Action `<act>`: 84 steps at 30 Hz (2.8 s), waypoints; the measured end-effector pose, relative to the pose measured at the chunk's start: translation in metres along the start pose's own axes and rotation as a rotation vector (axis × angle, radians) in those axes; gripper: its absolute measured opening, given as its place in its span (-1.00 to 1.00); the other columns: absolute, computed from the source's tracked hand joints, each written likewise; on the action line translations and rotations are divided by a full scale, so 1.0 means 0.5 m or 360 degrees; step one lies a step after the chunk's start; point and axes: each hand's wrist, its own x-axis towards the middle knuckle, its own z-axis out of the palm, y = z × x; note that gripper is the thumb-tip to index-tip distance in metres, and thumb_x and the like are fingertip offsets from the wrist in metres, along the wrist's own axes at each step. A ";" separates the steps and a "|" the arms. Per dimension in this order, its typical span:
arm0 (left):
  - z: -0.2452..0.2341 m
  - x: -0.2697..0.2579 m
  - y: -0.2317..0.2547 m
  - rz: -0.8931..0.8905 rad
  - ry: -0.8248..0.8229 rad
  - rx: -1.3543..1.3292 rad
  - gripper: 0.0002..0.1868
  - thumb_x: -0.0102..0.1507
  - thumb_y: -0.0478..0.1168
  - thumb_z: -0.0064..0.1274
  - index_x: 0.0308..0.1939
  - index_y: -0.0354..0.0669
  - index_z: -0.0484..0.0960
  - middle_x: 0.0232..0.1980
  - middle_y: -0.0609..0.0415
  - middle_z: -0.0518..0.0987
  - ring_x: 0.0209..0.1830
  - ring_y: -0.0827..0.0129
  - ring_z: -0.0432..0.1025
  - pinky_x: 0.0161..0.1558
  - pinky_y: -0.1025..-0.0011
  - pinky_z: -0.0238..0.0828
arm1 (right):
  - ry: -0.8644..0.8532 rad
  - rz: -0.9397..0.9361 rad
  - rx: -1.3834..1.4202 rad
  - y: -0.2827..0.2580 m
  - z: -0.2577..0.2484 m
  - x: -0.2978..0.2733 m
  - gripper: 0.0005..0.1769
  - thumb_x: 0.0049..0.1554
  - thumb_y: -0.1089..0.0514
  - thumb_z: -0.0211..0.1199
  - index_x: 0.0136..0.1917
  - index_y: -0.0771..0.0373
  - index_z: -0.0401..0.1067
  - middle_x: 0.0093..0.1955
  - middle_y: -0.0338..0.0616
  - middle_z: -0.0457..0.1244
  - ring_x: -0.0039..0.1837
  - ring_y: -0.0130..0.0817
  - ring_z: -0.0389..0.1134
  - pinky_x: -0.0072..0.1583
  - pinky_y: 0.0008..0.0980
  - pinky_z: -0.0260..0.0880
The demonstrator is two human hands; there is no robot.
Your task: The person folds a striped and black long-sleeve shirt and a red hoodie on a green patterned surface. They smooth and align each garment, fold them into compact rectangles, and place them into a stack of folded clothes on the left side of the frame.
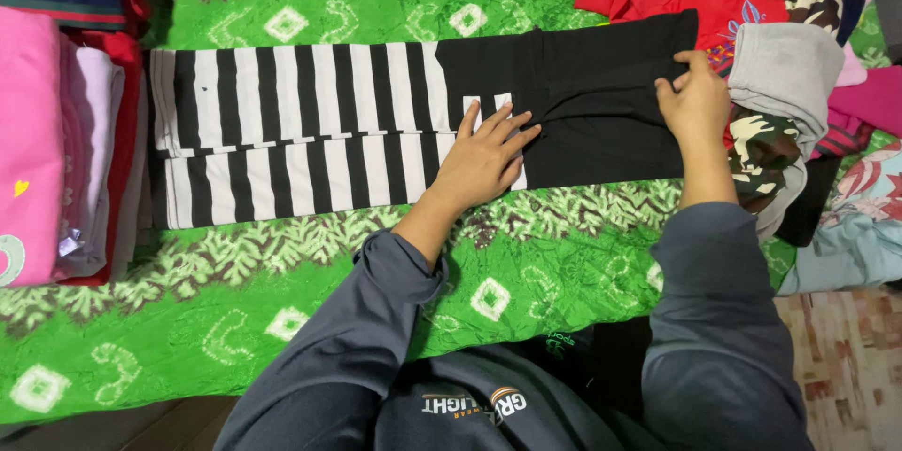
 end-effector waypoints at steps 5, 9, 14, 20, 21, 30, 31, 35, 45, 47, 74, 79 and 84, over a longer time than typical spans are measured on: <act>0.002 0.003 -0.004 0.0006 -0.0020 0.0021 -0.48 0.30 -0.12 0.02 0.36 0.01 0.49 0.43 0.05 0.43 0.54 0.11 0.18 0.53 -0.22 -0.20 | 0.0310 -0.0262 -0.0244 0.004 -0.018 0.049 -0.76 0.11 0.30 0.43 0.04 0.27 0.47 -0.19 -0.10 0.36 -0.07 0.00 0.42 -0.05 -0.13 0.37; 0.003 0.001 -0.001 -0.0002 -0.0030 0.0010 -0.49 0.30 -0.12 0.03 0.36 0.00 0.50 0.43 0.06 0.42 0.55 0.12 0.18 0.54 -0.21 -0.20 | 0.0389 0.0030 0.0131 0.035 0.005 0.118 -0.85 0.20 0.31 0.37 0.05 0.25 0.50 -0.20 -0.09 0.39 -0.11 -0.09 0.46 -0.02 -0.15 0.43; -0.005 0.004 0.001 -0.0010 -0.0029 0.0002 -0.50 0.30 -0.12 0.02 0.35 0.01 0.51 0.43 0.06 0.42 0.55 0.10 0.17 0.54 -0.20 -0.18 | 0.0488 0.0147 0.0049 0.079 0.063 0.172 -0.87 0.15 0.29 0.45 -0.04 0.23 0.52 -0.27 -0.11 0.41 -0.16 -0.11 0.46 -0.07 -0.14 0.40; -0.008 0.008 0.005 -0.0040 -0.0043 0.0002 -0.50 0.29 -0.12 0.02 0.33 0.01 0.52 0.43 0.07 0.42 0.56 0.12 0.17 0.54 -0.19 -0.17 | 0.0416 0.0271 -0.0064 0.131 0.119 0.177 -0.78 0.00 0.31 0.51 -0.10 0.10 0.57 -0.24 -0.19 0.42 -0.15 -0.17 0.47 -0.11 -0.18 0.41; -0.009 0.009 0.004 -0.0044 -0.0049 0.0008 -0.50 0.29 -0.12 0.02 0.33 0.01 0.52 0.44 0.07 0.42 0.56 0.12 0.17 0.54 -0.19 -0.18 | 0.0436 0.0276 -0.0065 0.137 0.123 0.174 -0.77 -0.01 0.32 0.51 -0.10 0.10 0.57 -0.23 -0.20 0.42 -0.15 -0.18 0.47 -0.11 -0.18 0.41; -0.012 0.011 0.007 -0.0056 -0.0062 0.0014 -0.46 0.30 -0.12 0.01 0.38 -0.01 0.47 0.44 0.07 0.41 0.57 0.14 0.15 0.56 -0.16 -0.20 | 0.0586 -0.0315 -0.0145 -0.048 0.058 0.111 -0.75 0.03 0.39 0.36 0.00 0.25 0.48 0.03 0.00 0.26 0.09 0.02 0.29 0.10 -0.12 0.29; -0.012 0.012 0.007 -0.0058 -0.0061 0.0010 -0.45 0.29 -0.12 0.01 0.40 -0.02 0.46 0.44 0.07 0.41 0.57 0.14 0.16 0.55 -0.16 -0.20 | 0.0458 -0.0352 -0.0090 -0.092 0.056 0.082 -0.78 0.10 0.39 0.30 0.04 0.24 0.48 0.06 -0.01 0.24 0.14 0.02 0.26 0.14 -0.11 0.25; -0.012 0.008 0.006 -0.0053 -0.0061 -0.0003 -0.42 0.29 -0.11 0.02 0.42 -0.02 0.44 0.43 0.06 0.41 0.56 0.14 0.16 0.55 -0.17 -0.21 | -0.0067 -0.0649 0.0107 -0.215 0.056 -0.033 -0.94 0.26 0.27 0.34 0.01 0.19 0.51 -0.05 -0.17 0.26 0.09 -0.10 0.29 0.12 -0.13 0.24; -0.004 0.007 0.001 -0.0018 -0.0053 0.0005 -0.45 0.30 -0.10 0.02 0.40 -0.01 0.45 0.44 0.08 0.41 0.55 0.14 0.17 0.54 -0.17 -0.19 | -0.0683 -0.0220 -0.0199 -0.205 0.047 -0.088 -0.20 0.28 -0.24 0.08 0.68 0.05 0.05 0.73 0.01 -0.18 0.73 0.17 -0.37 0.45 0.61 -0.56; -0.002 0.003 -0.002 -0.0018 -0.0052 0.0000 -0.45 0.30 -0.10 0.02 0.39 -0.01 0.45 0.45 0.08 0.41 0.55 0.14 0.17 0.54 -0.18 -0.19 | -0.0763 -0.0082 -0.0232 -0.185 0.045 -0.093 0.00 0.21 -0.40 0.06 0.70 0.10 -0.14 0.76 -0.01 -0.30 0.73 0.17 -0.49 0.44 0.63 -0.63; 0.021 0.012 -0.022 -0.0430 0.0076 -0.0493 -0.34 0.39 -0.23 0.00 0.55 -0.13 0.15 0.36 -0.09 0.48 0.49 0.10 0.33 0.68 -0.04 -0.05 | -0.0409 -0.0040 0.0595 -0.407 0.158 -0.104 -0.40 0.46 -0.02 -0.13 0.58 0.45 0.12 0.68 0.28 -0.10 0.70 0.15 -0.17 0.60 0.07 -0.22; 0.018 0.010 -0.032 -0.0560 0.0443 -0.1166 -0.20 0.39 -0.44 -0.14 0.68 -0.06 -0.06 0.42 -0.21 0.42 0.45 0.04 0.36 0.44 0.20 0.33 | -0.0388 -0.0120 0.0338 -0.431 0.202 -0.141 -0.37 0.42 0.00 -0.10 0.62 0.40 0.05 0.69 0.16 -0.08 0.72 0.04 -0.14 0.63 0.04 -0.31; -0.042 0.033 -0.057 -0.0556 0.0561 -0.1280 -0.20 0.29 -0.48 -0.12 0.62 -0.03 0.08 0.46 -0.24 0.35 0.45 0.03 0.33 0.46 0.21 0.27 | -0.0354 -0.0258 0.0092 -0.442 0.189 -0.145 -0.29 0.35 -0.02 0.02 0.63 0.37 0.07 0.70 0.20 -0.10 0.71 0.05 -0.16 0.62 0.03 -0.29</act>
